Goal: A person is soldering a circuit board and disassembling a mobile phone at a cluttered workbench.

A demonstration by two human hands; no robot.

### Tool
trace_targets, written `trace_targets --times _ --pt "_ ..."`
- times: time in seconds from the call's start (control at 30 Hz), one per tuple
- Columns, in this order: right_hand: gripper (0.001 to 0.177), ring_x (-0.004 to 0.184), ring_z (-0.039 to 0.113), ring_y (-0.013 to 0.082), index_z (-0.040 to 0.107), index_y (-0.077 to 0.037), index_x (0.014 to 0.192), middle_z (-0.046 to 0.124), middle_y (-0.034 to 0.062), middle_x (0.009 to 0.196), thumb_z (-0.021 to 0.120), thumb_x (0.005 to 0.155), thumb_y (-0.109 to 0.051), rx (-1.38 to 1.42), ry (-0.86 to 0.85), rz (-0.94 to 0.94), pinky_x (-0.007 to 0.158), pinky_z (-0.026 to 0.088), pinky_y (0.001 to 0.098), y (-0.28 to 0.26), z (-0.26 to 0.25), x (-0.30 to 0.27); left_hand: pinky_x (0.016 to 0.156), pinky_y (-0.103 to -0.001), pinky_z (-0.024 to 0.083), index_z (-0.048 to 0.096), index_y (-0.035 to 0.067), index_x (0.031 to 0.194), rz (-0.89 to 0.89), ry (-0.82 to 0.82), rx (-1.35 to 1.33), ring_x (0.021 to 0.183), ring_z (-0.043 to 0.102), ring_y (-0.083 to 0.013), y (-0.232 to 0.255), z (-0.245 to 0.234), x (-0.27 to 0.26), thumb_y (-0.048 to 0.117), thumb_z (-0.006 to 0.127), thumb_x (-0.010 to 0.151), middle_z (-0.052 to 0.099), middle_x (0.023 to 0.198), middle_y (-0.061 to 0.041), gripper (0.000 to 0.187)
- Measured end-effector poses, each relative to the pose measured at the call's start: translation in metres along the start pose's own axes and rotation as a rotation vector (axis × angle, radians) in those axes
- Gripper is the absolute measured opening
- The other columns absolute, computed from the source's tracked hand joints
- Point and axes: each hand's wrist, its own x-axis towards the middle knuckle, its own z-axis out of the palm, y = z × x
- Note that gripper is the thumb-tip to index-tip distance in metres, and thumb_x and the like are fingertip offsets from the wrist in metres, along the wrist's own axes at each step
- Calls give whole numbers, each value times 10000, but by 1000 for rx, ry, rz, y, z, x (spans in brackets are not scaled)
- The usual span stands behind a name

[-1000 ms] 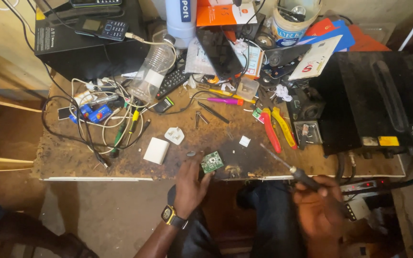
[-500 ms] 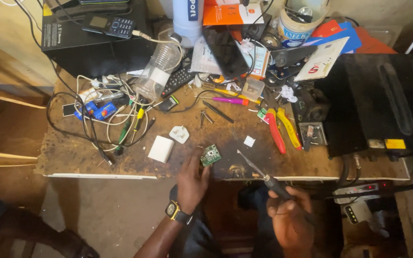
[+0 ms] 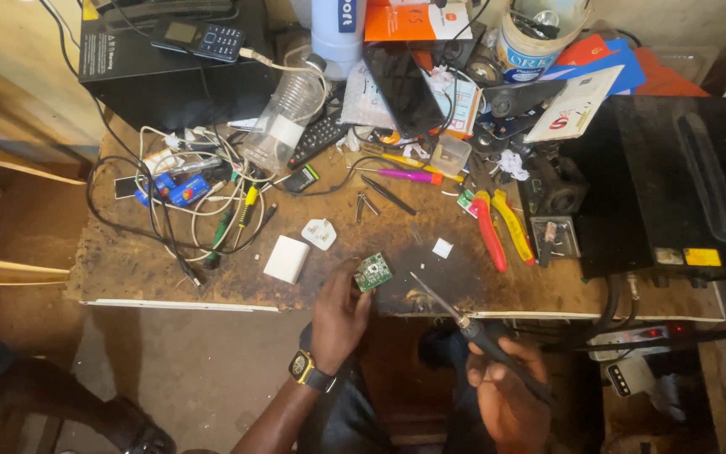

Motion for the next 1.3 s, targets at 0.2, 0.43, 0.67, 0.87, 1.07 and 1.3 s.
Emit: trace_targets --times 0.2,0.43,0.67,0.87,1.07,1.3 --pt "332 786 674 306 757 -85 1273 773 320 1112 741 946 -28 -9 31 33 679 490 367 -3 1 0 720 -398 590 609 24 1383 29 6 50 794 648 -237 -10 5 -3 78 814 922 696 1321 -182 508" --pt "334 987 717 341 705 -39 1306 772 309 1054 749 976 -62 27 10 31 697 502 385 3 -12 -4 870 -431 591 602 18 1385 67 10 42 992 704 -306 -8 2 -2 47 814 908 683 1366 -194 523" --pt "282 950 732 313 717 -69 1238 767 169 842 740 959 -105 12 122 91 662 478 383 4 -14 -8 848 -410 603 600 29 1393 63 14 25 1071 697 -313 -9 3 -4 47 785 923 693 1335 -179 505" --pt "299 960 714 320 710 -70 1289 762 292 1026 772 1018 -180 68 52 114 666 501 379 5 -18 -6 823 -410 588 580 40 1403 42 -6 -3 1024 665 -303 -3 0 -2 -10 741 916 669 1362 -180 515" --pt "290 955 738 297 708 -60 1286 780 245 1065 756 1036 -197 63 30 93 642 494 360 5 -10 -3 1072 -504 554 563 2 1422 62 3 -21 1343 617 -408 -3 1 -3 -3 715 941 634 1435 -228 504" --pt "308 946 727 302 704 -43 1315 775 256 1056 739 1064 -217 76 -7 86 664 508 353 3 -4 0 584 -314 570 467 91 1557 -15 -57 -51 672 586 -148 11 -9 -4 151 674 1028 458 1647 -159 571"
